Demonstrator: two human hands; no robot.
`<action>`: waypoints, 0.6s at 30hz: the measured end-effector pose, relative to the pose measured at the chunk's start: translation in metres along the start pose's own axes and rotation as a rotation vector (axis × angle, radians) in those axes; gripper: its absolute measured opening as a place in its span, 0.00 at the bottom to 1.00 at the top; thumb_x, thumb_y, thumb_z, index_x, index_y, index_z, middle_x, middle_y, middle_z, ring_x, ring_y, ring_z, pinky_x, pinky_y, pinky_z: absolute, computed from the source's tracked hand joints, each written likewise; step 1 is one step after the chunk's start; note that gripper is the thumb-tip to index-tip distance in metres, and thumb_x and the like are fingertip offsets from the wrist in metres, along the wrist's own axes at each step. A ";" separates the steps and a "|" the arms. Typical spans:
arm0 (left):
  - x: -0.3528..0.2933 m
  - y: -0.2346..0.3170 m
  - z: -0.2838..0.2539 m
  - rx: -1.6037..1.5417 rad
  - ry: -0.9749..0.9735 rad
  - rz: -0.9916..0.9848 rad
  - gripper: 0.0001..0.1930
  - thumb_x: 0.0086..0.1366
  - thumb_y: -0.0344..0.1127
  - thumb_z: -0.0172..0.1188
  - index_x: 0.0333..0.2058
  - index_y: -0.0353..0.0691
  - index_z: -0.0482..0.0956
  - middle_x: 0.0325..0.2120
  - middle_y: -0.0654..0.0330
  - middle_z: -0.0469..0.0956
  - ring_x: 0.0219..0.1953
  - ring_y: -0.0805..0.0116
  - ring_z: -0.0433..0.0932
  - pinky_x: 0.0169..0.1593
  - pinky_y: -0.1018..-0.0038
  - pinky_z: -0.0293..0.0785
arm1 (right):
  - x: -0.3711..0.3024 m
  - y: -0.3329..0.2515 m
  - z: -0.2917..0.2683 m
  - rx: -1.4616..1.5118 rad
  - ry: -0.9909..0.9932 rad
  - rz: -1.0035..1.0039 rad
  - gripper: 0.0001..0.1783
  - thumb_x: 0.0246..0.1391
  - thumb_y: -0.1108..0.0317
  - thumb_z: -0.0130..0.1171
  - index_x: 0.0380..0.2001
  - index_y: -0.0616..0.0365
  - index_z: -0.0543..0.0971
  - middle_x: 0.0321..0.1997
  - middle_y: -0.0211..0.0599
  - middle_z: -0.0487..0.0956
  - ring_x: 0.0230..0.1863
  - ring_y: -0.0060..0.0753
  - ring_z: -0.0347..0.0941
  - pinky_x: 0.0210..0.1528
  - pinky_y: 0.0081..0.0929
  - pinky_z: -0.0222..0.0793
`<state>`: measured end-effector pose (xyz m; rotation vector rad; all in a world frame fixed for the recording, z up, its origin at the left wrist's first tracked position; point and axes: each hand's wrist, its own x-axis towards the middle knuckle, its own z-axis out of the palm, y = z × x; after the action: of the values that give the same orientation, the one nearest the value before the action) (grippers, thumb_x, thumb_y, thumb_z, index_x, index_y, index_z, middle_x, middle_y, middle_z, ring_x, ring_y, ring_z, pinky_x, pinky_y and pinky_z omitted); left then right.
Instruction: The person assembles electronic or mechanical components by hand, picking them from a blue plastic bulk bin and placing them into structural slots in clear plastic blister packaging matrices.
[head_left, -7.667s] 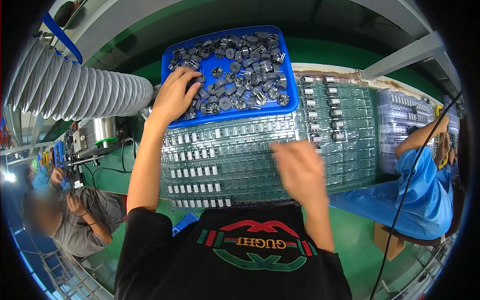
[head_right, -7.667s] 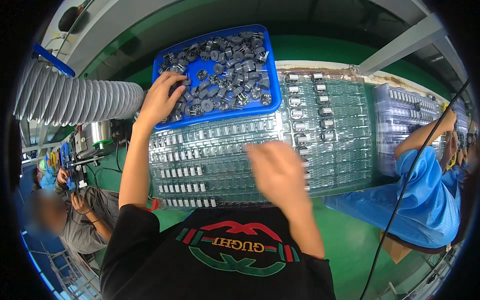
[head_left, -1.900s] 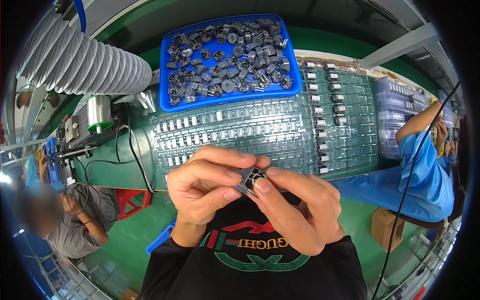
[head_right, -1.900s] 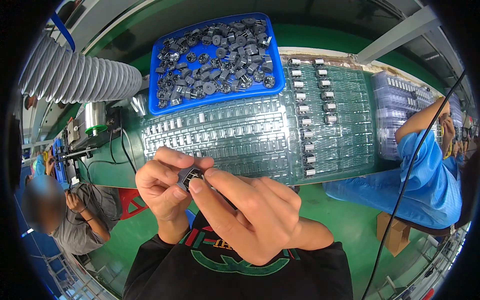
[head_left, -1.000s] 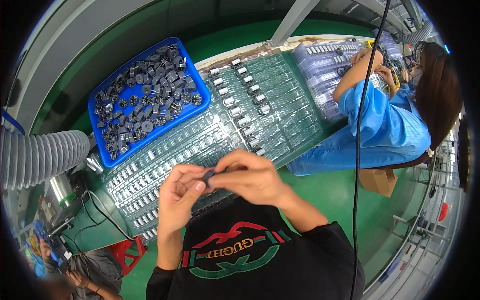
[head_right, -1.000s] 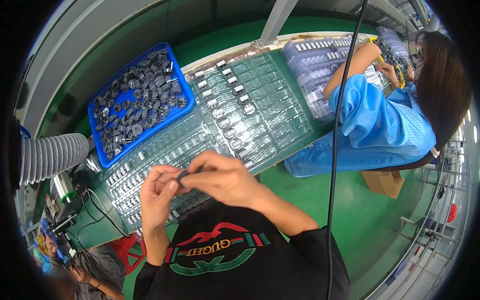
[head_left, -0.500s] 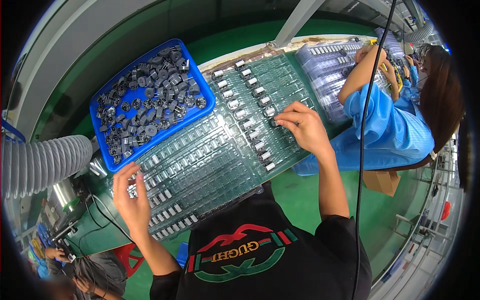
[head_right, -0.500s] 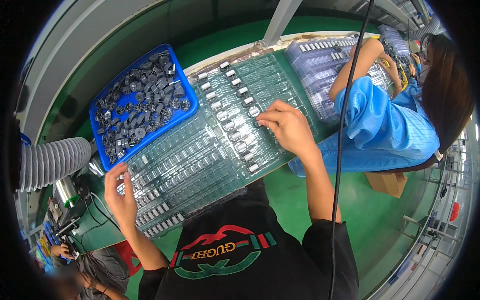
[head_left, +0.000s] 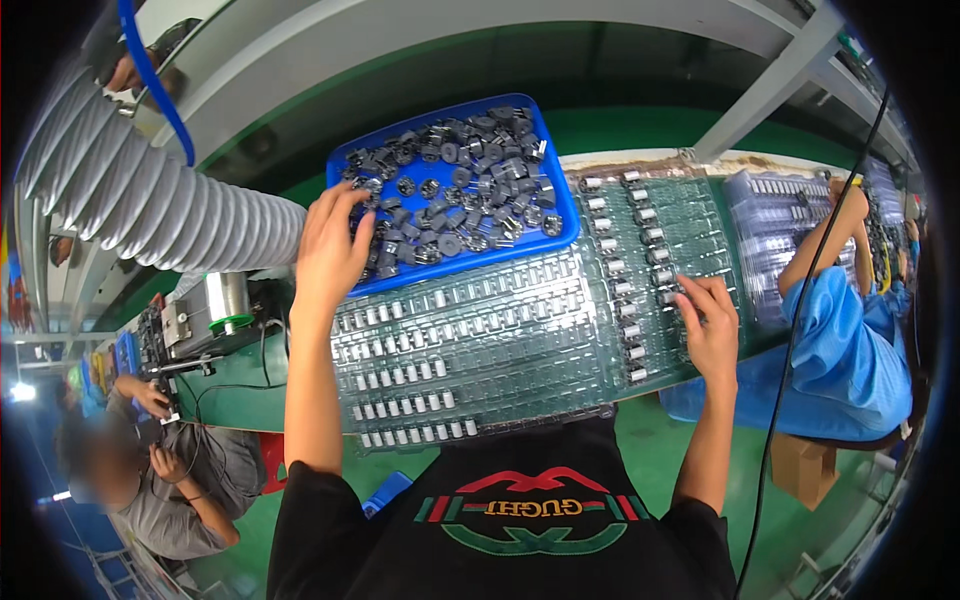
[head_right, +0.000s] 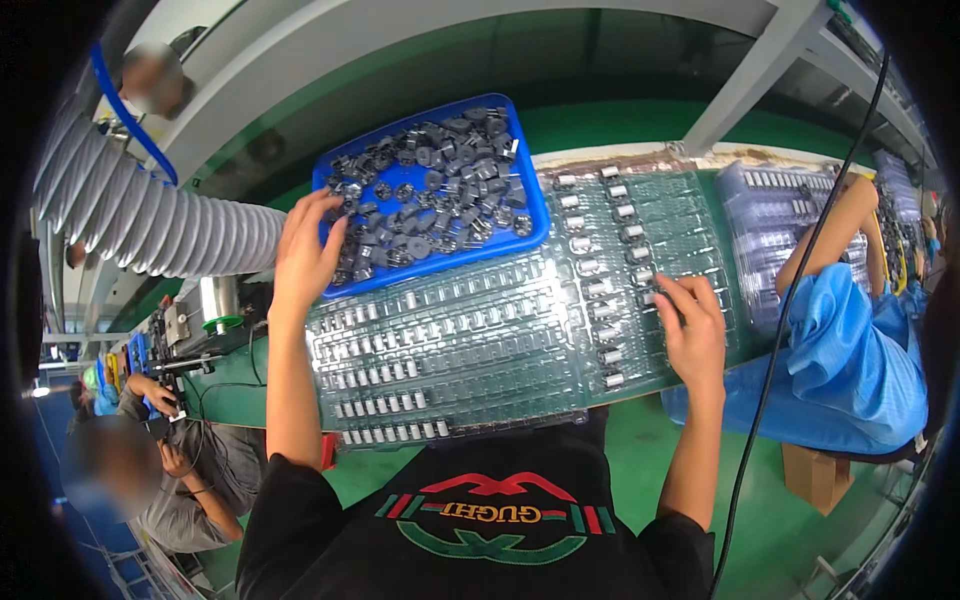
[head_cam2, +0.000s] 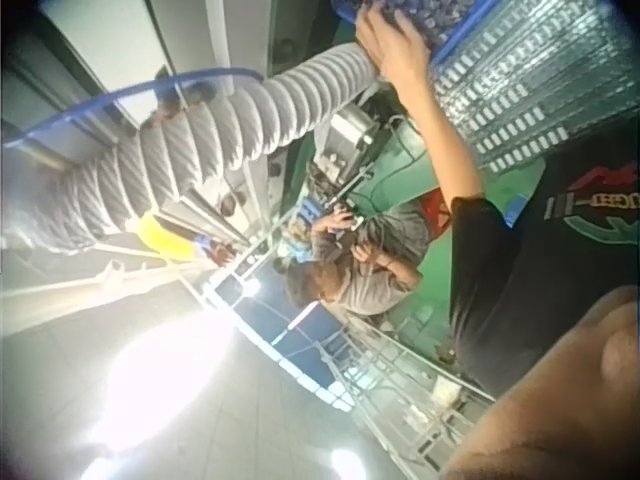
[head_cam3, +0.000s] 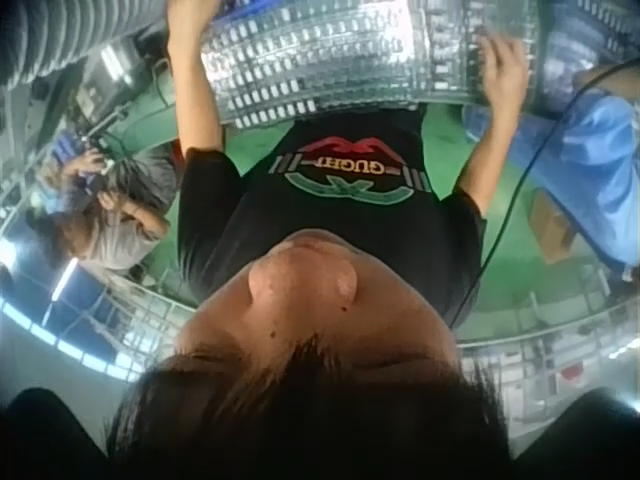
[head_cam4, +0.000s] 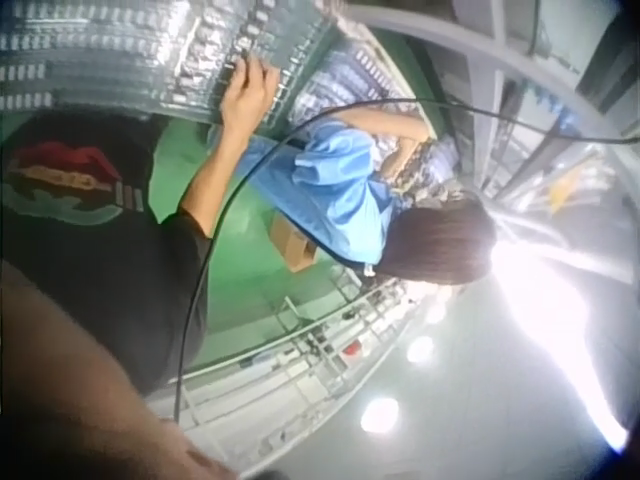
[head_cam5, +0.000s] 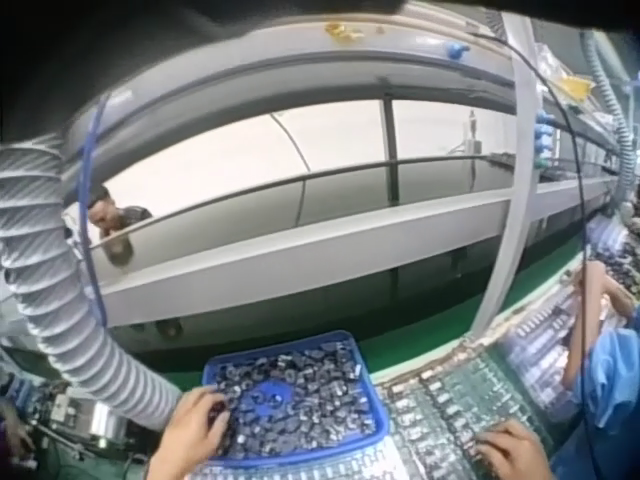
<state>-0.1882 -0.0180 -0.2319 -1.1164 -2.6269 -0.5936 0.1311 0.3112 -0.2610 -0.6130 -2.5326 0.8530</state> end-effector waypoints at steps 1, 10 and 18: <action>0.012 -0.009 0.010 0.011 0.014 0.022 0.15 0.62 0.35 0.60 0.47 0.39 0.75 0.53 0.50 0.73 0.56 0.48 0.70 0.58 0.61 0.68 | -0.002 0.000 0.000 -0.044 0.046 -0.007 0.12 0.53 0.75 0.62 0.42 0.63 0.81 0.33 0.39 0.75 0.34 0.38 0.73 0.38 0.32 0.68; 0.084 -0.024 0.081 0.010 -0.287 0.122 0.30 0.61 0.56 0.58 0.55 0.39 0.74 0.58 0.44 0.67 0.61 0.46 0.65 0.63 0.59 0.61 | -0.033 -0.061 0.046 0.013 0.112 -0.178 0.10 0.49 0.75 0.63 0.37 0.59 0.83 0.33 0.37 0.75 0.33 0.40 0.72 0.37 0.34 0.69; 0.069 -0.020 0.065 -0.223 -0.301 0.226 0.13 0.59 0.39 0.64 0.41 0.40 0.80 0.41 0.52 0.73 0.46 0.50 0.72 0.51 0.63 0.69 | -0.044 -0.101 0.084 0.118 0.045 -0.348 0.11 0.46 0.74 0.65 0.36 0.58 0.82 0.30 0.31 0.73 0.32 0.37 0.70 0.35 0.33 0.67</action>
<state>-0.2534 0.0425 -0.2705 -1.6621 -2.6673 -0.7342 0.0982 0.1773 -0.2682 -0.1443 -2.4262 0.8405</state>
